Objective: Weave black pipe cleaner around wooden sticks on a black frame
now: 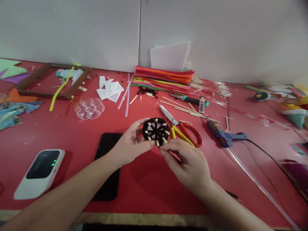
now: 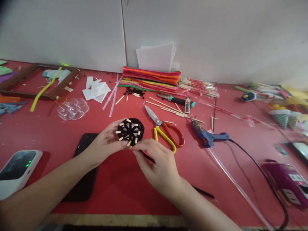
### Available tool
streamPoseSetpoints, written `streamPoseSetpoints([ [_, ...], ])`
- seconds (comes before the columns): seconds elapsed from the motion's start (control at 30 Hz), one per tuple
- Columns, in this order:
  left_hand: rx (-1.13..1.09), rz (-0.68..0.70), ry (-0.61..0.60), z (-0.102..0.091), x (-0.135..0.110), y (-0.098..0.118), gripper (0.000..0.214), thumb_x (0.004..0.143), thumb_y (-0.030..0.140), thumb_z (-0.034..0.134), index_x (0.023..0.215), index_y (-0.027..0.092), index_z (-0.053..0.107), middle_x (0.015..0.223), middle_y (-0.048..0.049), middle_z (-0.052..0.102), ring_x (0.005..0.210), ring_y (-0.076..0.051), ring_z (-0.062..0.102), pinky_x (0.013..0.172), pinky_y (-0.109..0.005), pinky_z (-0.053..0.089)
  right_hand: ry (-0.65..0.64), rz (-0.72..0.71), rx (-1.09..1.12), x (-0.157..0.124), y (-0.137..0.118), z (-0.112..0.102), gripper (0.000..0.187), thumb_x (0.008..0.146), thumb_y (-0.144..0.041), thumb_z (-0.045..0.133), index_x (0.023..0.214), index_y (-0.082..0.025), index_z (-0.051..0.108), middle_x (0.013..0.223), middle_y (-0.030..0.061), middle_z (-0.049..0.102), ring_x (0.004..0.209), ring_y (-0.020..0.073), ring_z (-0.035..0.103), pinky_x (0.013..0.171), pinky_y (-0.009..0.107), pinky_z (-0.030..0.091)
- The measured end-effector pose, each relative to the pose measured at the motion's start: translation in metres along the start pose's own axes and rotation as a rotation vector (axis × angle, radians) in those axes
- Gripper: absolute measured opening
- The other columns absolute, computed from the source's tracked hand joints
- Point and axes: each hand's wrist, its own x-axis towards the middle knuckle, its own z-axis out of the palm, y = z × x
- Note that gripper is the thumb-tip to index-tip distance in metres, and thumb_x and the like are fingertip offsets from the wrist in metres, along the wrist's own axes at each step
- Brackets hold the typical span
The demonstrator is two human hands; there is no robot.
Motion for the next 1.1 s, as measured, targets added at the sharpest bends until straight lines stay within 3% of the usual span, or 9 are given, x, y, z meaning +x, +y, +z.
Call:
streamPoseSetpoints([
  [0.23, 0.006, 0.007, 0.047, 0.002, -0.001, 0.002, 0.065, 0.072, 0.022, 0.084, 0.131, 0.023, 0.054, 0.12, -0.0064, 0.072, 0.107, -0.022, 0.072, 0.093, -0.038, 0.06, -0.012, 0.094, 0.023, -0.005, 0.003, 0.002, 0.014, 0.094, -0.013, 0.064, 0.102, -0.024, 0.068, 0.091, 0.0007, 0.079, 0.084, 0.012, 0.077, 0.08, 0.02, 0.062],
  [0.33, 0.04, 0.047, 0.102, 0.003, -0.001, 0.005, 0.068, 0.072, 0.02, 0.084, 0.132, 0.024, 0.051, 0.121, -0.0073, 0.072, 0.106, -0.022, 0.073, 0.092, -0.037, 0.061, 0.008, 0.283, 0.118, -0.007, 0.004, 0.004, 0.016, 0.093, -0.022, 0.066, 0.109, -0.022, 0.066, 0.092, 0.003, 0.078, 0.079, 0.0142, 0.077, 0.073, 0.024, 0.063],
  [0.5, 0.085, 0.198, 0.161, 0.004, -0.002, 0.004, 0.074, 0.077, 0.02, 0.081, 0.14, 0.027, 0.044, 0.12, -0.0057, 0.068, 0.104, -0.021, 0.074, 0.095, -0.038, 0.062, -0.052, 0.573, 0.258, -0.004, 0.002, 0.001, 0.015, 0.091, -0.035, 0.068, 0.092, -0.02, 0.07, 0.074, 0.0023, 0.073, 0.061, 0.012, 0.067, 0.055, 0.022, 0.053],
  [0.73, 0.163, 0.398, 0.164, 0.004, -0.006, -0.001, 0.079, 0.079, 0.017, 0.081, 0.147, 0.031, 0.043, 0.137, -0.0082, 0.062, 0.112, -0.023, 0.071, 0.098, -0.039, 0.062, -0.1, 0.887, 0.686, 0.001, 0.004, -0.001, 0.039, 0.083, -0.058, 0.076, 0.089, -0.02, 0.07, 0.061, -0.0034, 0.059, 0.048, 0.0065, 0.043, 0.043, 0.02, 0.034],
  [0.83, 0.215, 0.447, 0.14, 0.004, -0.006, -0.002, 0.078, 0.081, 0.016, 0.08, 0.148, 0.031, 0.043, 0.137, -0.008, 0.064, 0.112, -0.023, 0.071, 0.098, -0.037, 0.062, -0.065, 0.826, 0.693, 0.003, 0.001, 0.002, 0.034, 0.079, -0.052, 0.082, 0.088, -0.021, 0.07, 0.068, -0.0028, 0.06, 0.054, 0.0078, 0.048, 0.046, 0.02, 0.039],
  [0.97, 0.225, 0.447, 0.132, 0.004, -0.006, -0.003, 0.078, 0.082, 0.013, 0.079, 0.149, 0.031, 0.043, 0.14, -0.0084, 0.062, 0.112, -0.021, 0.072, 0.096, -0.033, 0.062, 0.02, 0.664, 0.631, 0.001, -0.004, 0.007, 0.025, 0.079, -0.04, 0.084, 0.091, -0.024, 0.069, 0.081, -0.0005, 0.067, 0.072, 0.0114, 0.061, 0.064, 0.023, 0.054],
  [1.1, 0.207, 0.445, 0.113, 0.005, -0.008, -0.003, 0.076, 0.083, 0.015, 0.078, 0.148, 0.031, 0.043, 0.139, -0.0077, 0.061, 0.114, -0.02, 0.07, 0.099, -0.033, 0.061, 0.007, 0.777, 0.657, -0.002, -0.003, 0.01, 0.029, 0.086, -0.047, 0.077, 0.086, -0.022, 0.063, 0.065, -0.0055, 0.056, 0.051, 0.0077, 0.051, 0.048, 0.021, 0.045],
])
